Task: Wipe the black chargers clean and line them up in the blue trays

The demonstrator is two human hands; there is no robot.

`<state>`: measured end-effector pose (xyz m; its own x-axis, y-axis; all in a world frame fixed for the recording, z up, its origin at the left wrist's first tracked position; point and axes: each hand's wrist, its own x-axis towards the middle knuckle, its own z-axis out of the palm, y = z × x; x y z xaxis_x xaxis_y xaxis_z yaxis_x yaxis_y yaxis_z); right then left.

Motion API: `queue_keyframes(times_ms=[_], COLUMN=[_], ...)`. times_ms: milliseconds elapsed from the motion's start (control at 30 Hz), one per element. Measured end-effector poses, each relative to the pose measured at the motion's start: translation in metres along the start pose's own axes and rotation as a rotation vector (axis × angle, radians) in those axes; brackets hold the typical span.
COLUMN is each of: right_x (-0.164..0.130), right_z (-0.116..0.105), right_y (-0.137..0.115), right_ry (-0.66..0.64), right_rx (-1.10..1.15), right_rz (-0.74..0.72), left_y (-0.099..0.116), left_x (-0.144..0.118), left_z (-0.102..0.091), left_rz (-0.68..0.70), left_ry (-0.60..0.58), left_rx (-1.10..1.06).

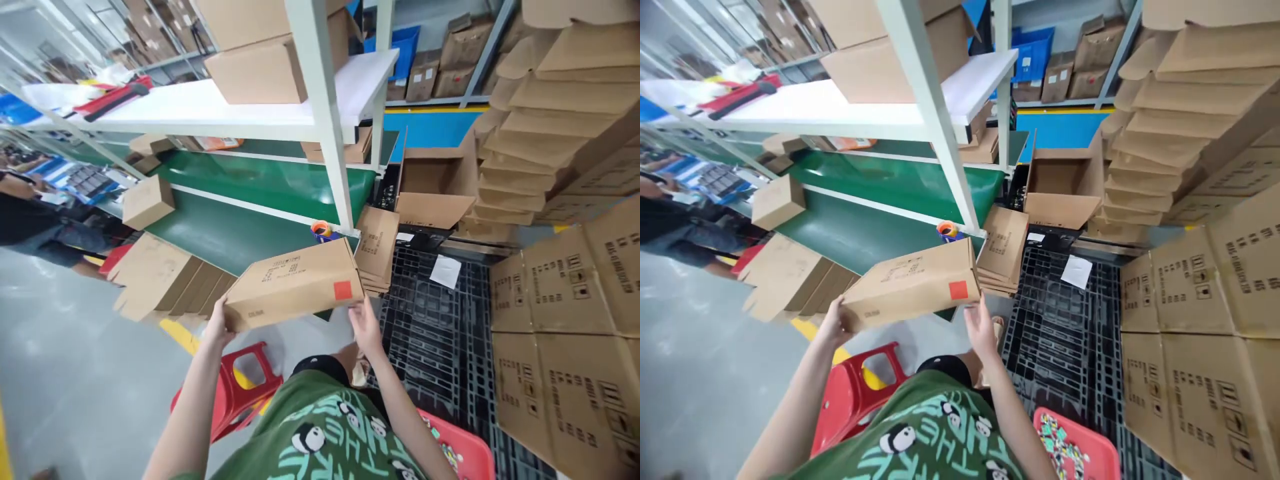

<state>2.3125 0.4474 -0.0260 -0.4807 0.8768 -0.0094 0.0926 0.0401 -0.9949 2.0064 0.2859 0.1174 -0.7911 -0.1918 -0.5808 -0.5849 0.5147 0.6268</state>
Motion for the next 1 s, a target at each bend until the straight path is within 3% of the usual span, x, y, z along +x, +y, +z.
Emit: queue_keyframes(times_ms=[167, 300, 600, 1000], right_x=[0.039, 0.048, 0.05, 0.043], right_z=[-0.015, -0.022, -0.014, -0.011], right_y=[-0.032, -0.047, -0.051, -0.051], right_ry=[0.089, 0.085, 0.112, 0.142], right_rx=[-0.117, -0.208, -0.288, -0.249], right_rz=[-0.062, -0.079, -0.042, 0.0], left_y=[0.017, 0.026, 0.041, 0.035], left_x=[0.009, 0.013, 0.02, 0.021], left_z=[-0.012, -0.015, -0.013, -0.017], left_rz=[-0.032, -0.014, 0.022, 0.01], left_ry=[-0.103, -0.118, -0.11, -0.144], left_rx=[-0.006, 0.065, 0.153, 0.137])
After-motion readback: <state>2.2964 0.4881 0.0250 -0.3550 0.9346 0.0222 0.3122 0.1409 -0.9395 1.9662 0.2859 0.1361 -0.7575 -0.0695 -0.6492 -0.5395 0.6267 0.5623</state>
